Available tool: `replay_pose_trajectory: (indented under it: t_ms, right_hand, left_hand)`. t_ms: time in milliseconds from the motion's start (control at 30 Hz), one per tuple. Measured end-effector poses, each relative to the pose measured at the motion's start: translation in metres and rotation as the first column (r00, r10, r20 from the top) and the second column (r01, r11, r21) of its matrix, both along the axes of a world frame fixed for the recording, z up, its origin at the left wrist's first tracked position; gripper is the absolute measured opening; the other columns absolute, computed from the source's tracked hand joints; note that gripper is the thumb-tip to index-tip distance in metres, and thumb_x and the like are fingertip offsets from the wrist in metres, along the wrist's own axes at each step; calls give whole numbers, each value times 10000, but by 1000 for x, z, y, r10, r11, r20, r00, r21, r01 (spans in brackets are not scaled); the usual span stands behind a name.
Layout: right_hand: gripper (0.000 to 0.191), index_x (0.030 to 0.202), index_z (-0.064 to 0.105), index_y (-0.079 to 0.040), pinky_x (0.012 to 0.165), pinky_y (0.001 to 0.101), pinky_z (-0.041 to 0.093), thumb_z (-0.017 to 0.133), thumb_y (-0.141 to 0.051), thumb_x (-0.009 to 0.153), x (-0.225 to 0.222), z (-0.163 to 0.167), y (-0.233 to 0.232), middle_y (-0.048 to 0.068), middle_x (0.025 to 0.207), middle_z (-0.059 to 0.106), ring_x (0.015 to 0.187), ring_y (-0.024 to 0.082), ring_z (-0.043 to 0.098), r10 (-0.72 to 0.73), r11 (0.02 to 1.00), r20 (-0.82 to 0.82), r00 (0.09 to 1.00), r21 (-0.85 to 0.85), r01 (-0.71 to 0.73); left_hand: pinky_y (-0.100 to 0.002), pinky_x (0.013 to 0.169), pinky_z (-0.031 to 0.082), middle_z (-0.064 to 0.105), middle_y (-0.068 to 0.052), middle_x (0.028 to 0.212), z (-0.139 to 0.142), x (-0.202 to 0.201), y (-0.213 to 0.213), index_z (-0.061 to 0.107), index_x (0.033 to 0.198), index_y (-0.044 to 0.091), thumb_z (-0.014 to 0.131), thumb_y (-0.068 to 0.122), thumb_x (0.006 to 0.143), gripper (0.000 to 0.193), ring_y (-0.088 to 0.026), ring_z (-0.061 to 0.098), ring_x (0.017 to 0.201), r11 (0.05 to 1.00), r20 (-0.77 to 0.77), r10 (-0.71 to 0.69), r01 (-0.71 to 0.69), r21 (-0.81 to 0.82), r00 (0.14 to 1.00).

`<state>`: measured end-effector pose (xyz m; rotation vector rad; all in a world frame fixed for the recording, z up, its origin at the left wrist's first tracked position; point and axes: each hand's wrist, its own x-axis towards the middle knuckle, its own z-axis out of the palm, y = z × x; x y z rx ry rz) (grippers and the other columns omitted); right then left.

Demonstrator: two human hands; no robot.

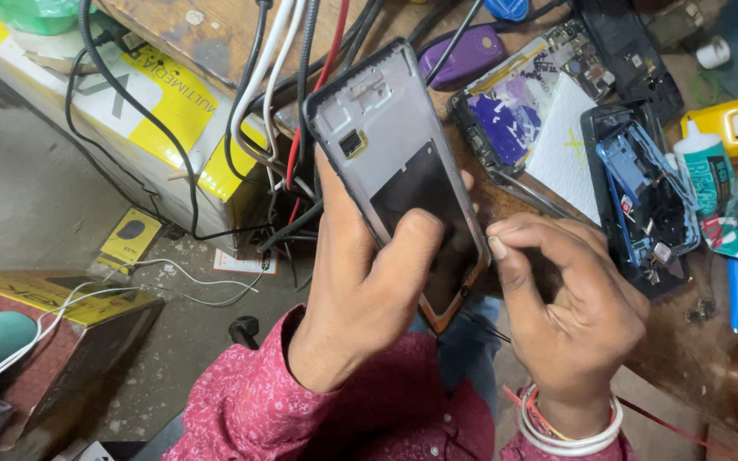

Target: The person uses a metal prying tool and a blue-handled screwdriver to remove adhesive residue and pry open the edges of a disassembled smartphone. They repeatedly scrape the frame and screen edges, then use the screwdriver to lift the screen assembly.

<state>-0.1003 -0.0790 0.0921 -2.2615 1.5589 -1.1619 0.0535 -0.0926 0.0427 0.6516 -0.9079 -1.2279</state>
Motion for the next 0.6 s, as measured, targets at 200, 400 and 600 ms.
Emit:
replay_pose_trajectory:
  t_ms: [200, 400, 600]
  right_hand:
    - [119, 1071, 678, 70, 898, 292, 544, 721, 100, 964, 8, 1, -18, 126, 1027, 725, 948, 195, 677, 44, 998, 8, 999, -36, -43]
    - [123, 1069, 669, 61, 928, 283, 556, 712, 85, 956, -2, -4, 5, 117, 1043, 726, 963, 178, 695, -3, 1000, 20, 1000, -2, 3]
    - [136, 1092, 673, 70, 911, 276, 550, 715, 86, 964, 1, -6, -3, 126, 1064, 724, 996, 199, 692, 18, 999, 50, 999, -29, -17]
  left_hand:
    - [-320, 998, 607, 705, -154, 1188, 0, 1, -1, 283, 1470, -67, 511, -1, 1026, 503, -201, 732, 1065, 1000, 52, 24, -23, -12, 998]
    - [-320, 952, 628, 733, -128, 1191, 5, 4, 1, 310, 1440, -64, 521, 35, 999, 499, -205, 761, 1040, 998, 115, 15, -21, 52, 993]
    - [-319, 964, 612, 707, -142, 1166, 2, 5, -1, 327, 1437, -72, 518, 22, 1030, 459, -207, 735, 1027, 999, 139, 23, -20, -27, 990]
